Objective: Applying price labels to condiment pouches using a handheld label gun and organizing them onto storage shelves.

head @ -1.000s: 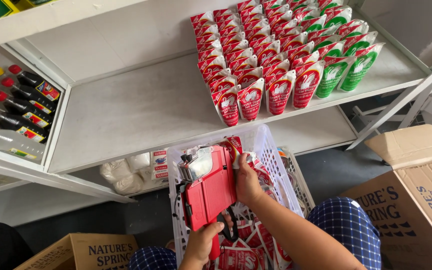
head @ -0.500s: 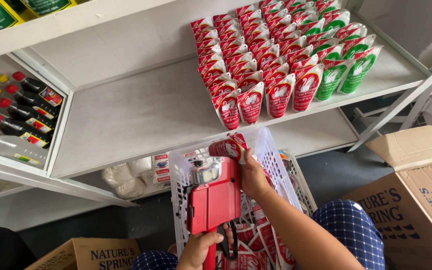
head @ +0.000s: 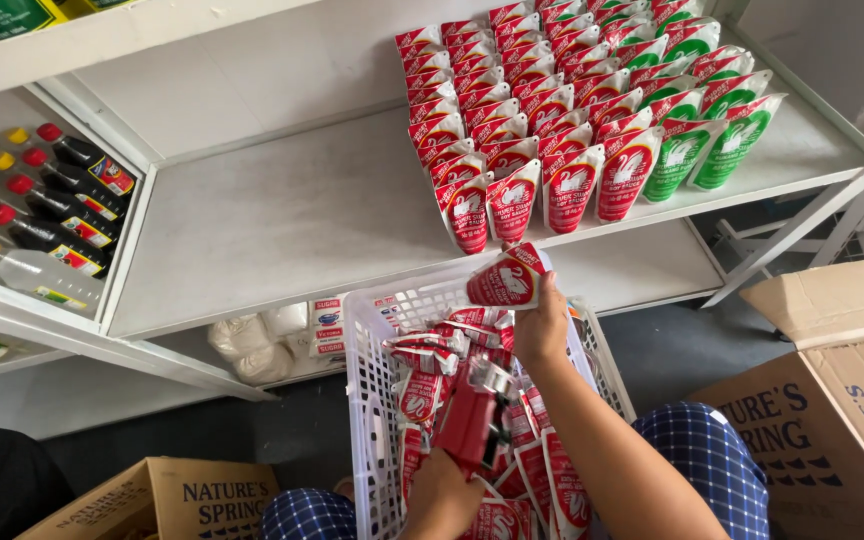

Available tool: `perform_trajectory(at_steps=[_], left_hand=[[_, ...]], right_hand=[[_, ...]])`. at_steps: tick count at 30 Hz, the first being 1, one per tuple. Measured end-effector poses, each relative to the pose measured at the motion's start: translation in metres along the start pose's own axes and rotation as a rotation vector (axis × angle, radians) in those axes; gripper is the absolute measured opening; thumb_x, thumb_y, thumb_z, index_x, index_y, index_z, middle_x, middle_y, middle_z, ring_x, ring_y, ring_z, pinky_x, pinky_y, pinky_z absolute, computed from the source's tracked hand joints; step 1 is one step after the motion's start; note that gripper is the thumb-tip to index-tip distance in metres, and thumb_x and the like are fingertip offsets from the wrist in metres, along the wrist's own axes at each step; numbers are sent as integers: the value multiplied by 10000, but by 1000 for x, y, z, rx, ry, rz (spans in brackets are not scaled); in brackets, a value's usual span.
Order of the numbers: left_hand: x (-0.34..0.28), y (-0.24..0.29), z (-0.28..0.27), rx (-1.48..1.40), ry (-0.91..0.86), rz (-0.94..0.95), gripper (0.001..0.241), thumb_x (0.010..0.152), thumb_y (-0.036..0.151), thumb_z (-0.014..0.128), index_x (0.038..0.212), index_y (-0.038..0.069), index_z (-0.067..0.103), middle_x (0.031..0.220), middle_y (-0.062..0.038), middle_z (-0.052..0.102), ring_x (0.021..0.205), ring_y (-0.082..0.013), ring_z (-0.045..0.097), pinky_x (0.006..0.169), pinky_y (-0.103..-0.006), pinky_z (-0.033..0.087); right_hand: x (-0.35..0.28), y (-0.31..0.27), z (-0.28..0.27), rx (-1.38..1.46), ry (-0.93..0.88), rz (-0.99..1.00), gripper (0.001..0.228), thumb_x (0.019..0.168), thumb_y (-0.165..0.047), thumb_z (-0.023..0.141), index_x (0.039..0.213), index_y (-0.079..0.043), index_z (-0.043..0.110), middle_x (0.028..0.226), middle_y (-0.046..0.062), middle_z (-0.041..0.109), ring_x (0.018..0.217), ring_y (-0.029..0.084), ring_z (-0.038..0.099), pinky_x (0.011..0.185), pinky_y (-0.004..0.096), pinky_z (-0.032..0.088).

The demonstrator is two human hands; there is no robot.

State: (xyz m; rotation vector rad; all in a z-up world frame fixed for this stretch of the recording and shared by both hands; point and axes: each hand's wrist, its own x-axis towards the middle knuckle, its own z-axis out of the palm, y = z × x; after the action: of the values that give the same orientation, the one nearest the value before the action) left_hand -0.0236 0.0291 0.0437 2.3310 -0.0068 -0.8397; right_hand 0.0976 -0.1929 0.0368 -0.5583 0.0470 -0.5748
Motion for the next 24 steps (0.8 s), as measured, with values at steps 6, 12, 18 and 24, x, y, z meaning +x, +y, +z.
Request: perform_trajectory(at_steps=[6, 12, 18, 24], left_hand=[[6, 6, 24, 450, 23, -139, 714, 836, 330, 816, 1305, -8, 396, 1353, -222, 490, 1326, -400, 486, 1070, -494, 474], [19, -11, 16, 576, -281, -63, 633, 894, 362, 810, 1256, -41, 482, 1310, -269, 511, 1288, -412, 522, 1104, -467, 447], [19, 42, -51, -17, 793, 588, 471, 898, 352, 720, 1152, -24, 597, 1096, -208, 677, 1011, -349, 673, 866, -465, 537], [44, 69, -96, -260, 310, 425, 436, 845, 388, 793, 1055, 25, 675, 902, -141, 777, 774, -251, 755, 702, -372, 597]], right_hand=[[-3, 23, -15, -19, 5, 113, 530, 1064, -399, 464, 1298, 65, 565, 1261, 189, 664, 1165, 277, 658, 1072, 430, 492], [-16, 24, -1, -498, 219, 413, 558, 1009, -441, 533, 1275, 49, 552, 1158, 160, 665, 1068, 220, 637, 975, 371, 508], [-17, 18, 13, -681, -67, 486, 421, 993, -379, 487, 1214, -56, 644, 1161, 98, 641, 1078, 192, 648, 953, 338, 521], [-19, 10, 33, -408, -465, 531, 302, 1115, -281, 432, 1127, -9, 564, 1076, 162, 632, 1021, 237, 614, 940, 365, 499]])
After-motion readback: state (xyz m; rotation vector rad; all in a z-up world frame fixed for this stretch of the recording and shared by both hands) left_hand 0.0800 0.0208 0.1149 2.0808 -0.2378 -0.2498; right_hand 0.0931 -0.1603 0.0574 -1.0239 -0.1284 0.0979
